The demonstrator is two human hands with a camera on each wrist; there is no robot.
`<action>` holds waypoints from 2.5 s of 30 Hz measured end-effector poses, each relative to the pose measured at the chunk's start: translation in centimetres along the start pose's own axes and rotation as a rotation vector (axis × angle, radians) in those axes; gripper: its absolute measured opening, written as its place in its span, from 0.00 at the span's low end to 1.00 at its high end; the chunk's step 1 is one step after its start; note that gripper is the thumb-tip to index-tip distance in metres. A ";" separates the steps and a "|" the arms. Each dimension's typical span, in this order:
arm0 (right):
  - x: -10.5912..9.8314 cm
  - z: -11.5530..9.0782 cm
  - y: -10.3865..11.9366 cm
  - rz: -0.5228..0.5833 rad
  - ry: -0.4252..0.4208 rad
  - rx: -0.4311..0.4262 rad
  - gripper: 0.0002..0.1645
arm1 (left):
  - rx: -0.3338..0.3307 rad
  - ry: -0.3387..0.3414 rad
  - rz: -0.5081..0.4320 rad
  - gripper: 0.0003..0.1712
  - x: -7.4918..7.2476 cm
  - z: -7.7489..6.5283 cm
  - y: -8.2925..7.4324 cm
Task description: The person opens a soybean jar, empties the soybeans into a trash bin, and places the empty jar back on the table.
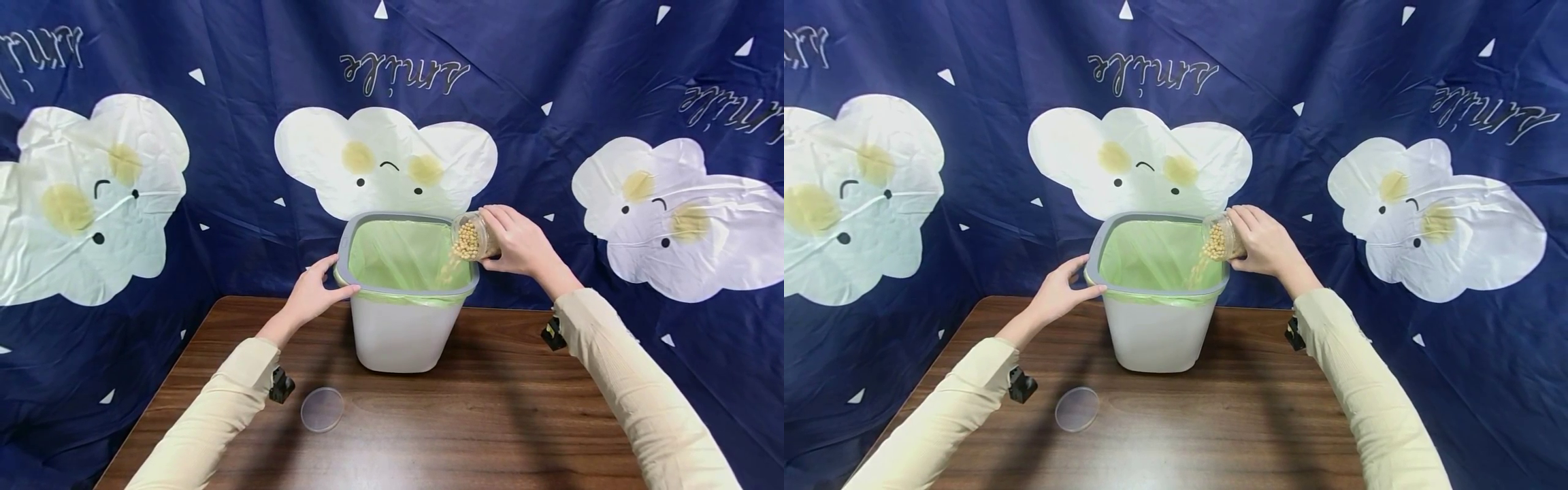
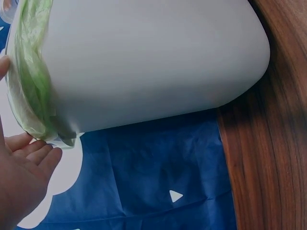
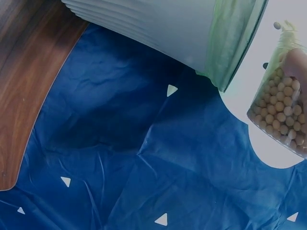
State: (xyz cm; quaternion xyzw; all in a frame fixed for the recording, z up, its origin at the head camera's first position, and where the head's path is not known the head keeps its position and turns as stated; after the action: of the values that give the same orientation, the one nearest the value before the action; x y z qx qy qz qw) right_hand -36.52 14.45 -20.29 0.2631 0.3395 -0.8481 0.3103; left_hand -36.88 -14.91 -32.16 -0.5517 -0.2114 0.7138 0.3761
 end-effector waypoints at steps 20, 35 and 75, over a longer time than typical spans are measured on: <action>0.2 0.1 0.0 -0.064 0.029 -0.028 0.56 | -0.004 -0.001 0.002 0.48 0.0 0.0 0.3; 0.7 0.2 0.4 -0.061 0.004 -0.043 0.56 | 0.001 0.004 -0.022 0.48 0.1 -0.1 0.0; 1.4 1.3 1.4 -0.032 -0.081 -0.107 0.54 | 0.003 -0.002 -0.045 0.46 0.0 -0.2 -0.2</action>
State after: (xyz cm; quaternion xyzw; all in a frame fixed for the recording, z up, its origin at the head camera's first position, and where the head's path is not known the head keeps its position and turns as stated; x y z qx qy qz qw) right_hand -36.73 12.18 -20.96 0.2060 0.3754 -0.8436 0.3240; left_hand -36.59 -14.79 -32.06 -0.5456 -0.2231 0.7058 0.3929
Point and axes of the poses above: each hand's wrist, its own z-axis towards the middle knuckle, its own x-axis out of the palm, y = z × x, the point moved 10 cm from there along z, towards the middle knuckle
